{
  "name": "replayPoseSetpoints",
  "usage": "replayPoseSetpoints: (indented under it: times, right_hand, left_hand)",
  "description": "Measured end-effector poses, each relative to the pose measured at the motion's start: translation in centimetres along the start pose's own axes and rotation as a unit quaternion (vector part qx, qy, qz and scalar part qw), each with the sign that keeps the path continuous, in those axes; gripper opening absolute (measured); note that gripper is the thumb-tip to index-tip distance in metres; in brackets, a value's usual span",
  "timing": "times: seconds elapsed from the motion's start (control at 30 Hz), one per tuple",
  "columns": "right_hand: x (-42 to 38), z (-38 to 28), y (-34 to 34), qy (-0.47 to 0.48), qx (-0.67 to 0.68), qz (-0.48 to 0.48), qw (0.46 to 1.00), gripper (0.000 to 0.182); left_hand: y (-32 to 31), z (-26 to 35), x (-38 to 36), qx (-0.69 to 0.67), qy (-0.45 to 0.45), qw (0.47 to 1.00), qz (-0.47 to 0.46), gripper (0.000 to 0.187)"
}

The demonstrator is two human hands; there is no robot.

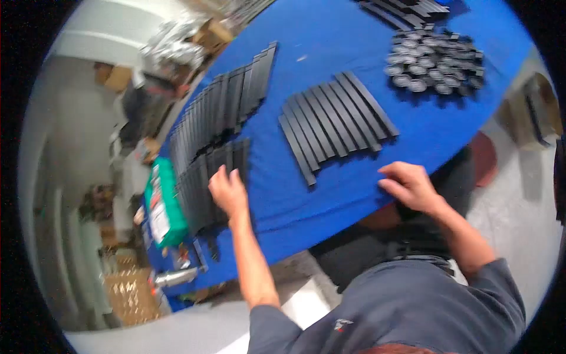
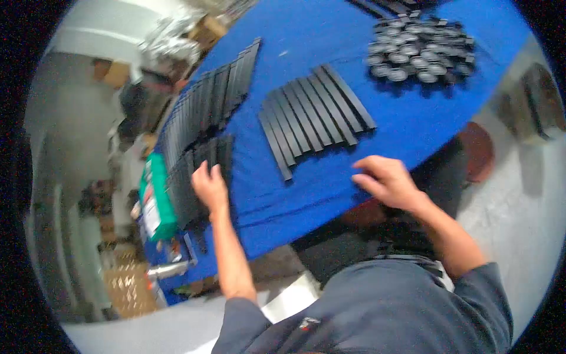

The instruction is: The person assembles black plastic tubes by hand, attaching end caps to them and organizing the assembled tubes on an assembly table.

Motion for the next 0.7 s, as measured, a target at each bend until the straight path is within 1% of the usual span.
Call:
replayPoseSetpoints:
  times: [0.03,0.07,0.1,0.13,0.17,0.2,0.27,0.3,0.33,0.37,0.43,0.5,0.53,0.57,0.63,0.7]
  right_hand:
    - [0.0,0.2,-0.1,0.014,0.004,0.0,1.0,0.025]
    - [0.0,0.4,-0.1,0.007,0.017,0.003,1.0,0.024]
    - [0.0,0.5,-0.3,0.004,0.035,0.004,0.999,0.024]
    - [0.1,0.6,-0.2,0.016,0.035,0.01,0.999,0.022]
    - [0.2,0.7,-0.1,0.029,0.039,0.012,0.999,0.019]
    - [0.1,0.9,0.0,0.0,0.063,0.015,0.998,0.017]
    - [0.4,1.1,1.2,0.006,0.029,0.03,0.999,0.015]
    - [0.7,1.2,1.9,0.01,0.014,0.036,0.999,0.014]
    - [1.5,1.1,3.1,0.069,-0.078,0.071,0.992,0.013]
    - [2.4,0.9,4.5,0.055,-0.164,0.096,0.98,0.016]
    - [5.1,0.5,7.0,0.1,-0.323,0.147,0.929,0.031]
    - [8.2,0.6,8.8,0.133,-0.469,0.169,0.857,0.047]
    - [9.5,1.2,9.4,0.116,-0.508,0.172,0.836,0.054]
    - [10.7,1.9,9.8,0.114,-0.543,0.176,0.813,0.055]
    - [12.5,3.1,10.4,0.071,-0.578,0.141,0.801,0.057]
    - [13.6,3.9,10.3,0.055,-0.595,0.132,0.791,0.053]
  left_hand:
    - [-0.4,0.9,-0.7,-0.121,0.051,0.991,0.003,0.034]
    - [-0.2,3.0,-1.3,-0.239,0.117,0.964,-0.003,0.03]
    - [-2.2,3.4,-2.7,-0.345,0.152,0.926,-0.007,0.029]
    - [-2.4,5.9,-3.3,-0.448,0.231,0.863,-0.04,0.031]
    - [-2.4,8.1,-4.0,-0.537,0.307,0.782,-0.073,0.032]
    - [-3.4,8.9,-4.9,-0.537,0.312,0.781,-0.068,0.033]
    - [-5.6,10.1,-6.8,-0.536,0.326,0.777,-0.054,0.034]
    - [-4.7,11.2,-6.6,-0.558,0.304,0.771,-0.043,0.031]
    - [-4.8,11.3,-6.8,-0.54,0.293,0.788,-0.042,0.031]
    - [-5.0,11.0,-7.0,-0.52,0.283,0.805,-0.041,0.03]
    - [-5.8,10.5,-7.1,-0.543,0.297,0.784,-0.041,0.029]
    - [-5.9,10.5,-7.2,-0.531,0.295,0.793,-0.054,0.026]
    - [-5.8,10.6,-7.0,-0.528,0.29,0.797,-0.053,0.024]
    - [-5.6,10.7,-7.0,-0.524,0.285,0.801,-0.051,0.023]
    - [-5.5,10.8,-7.1,-0.52,0.283,0.804,-0.047,0.02]
    - [-5.5,10.8,-7.0,-0.522,0.281,0.804,-0.043,0.019]
Point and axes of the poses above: each hand's wrist, its own x-axis towards the middle knuckle, its own y-axis out of the back of the hand, z = x × y, the point moved 3 cm from there along x, towards the middle knuckle, and after that the axes turned 5 degrees about x, right-handed, at the moved point
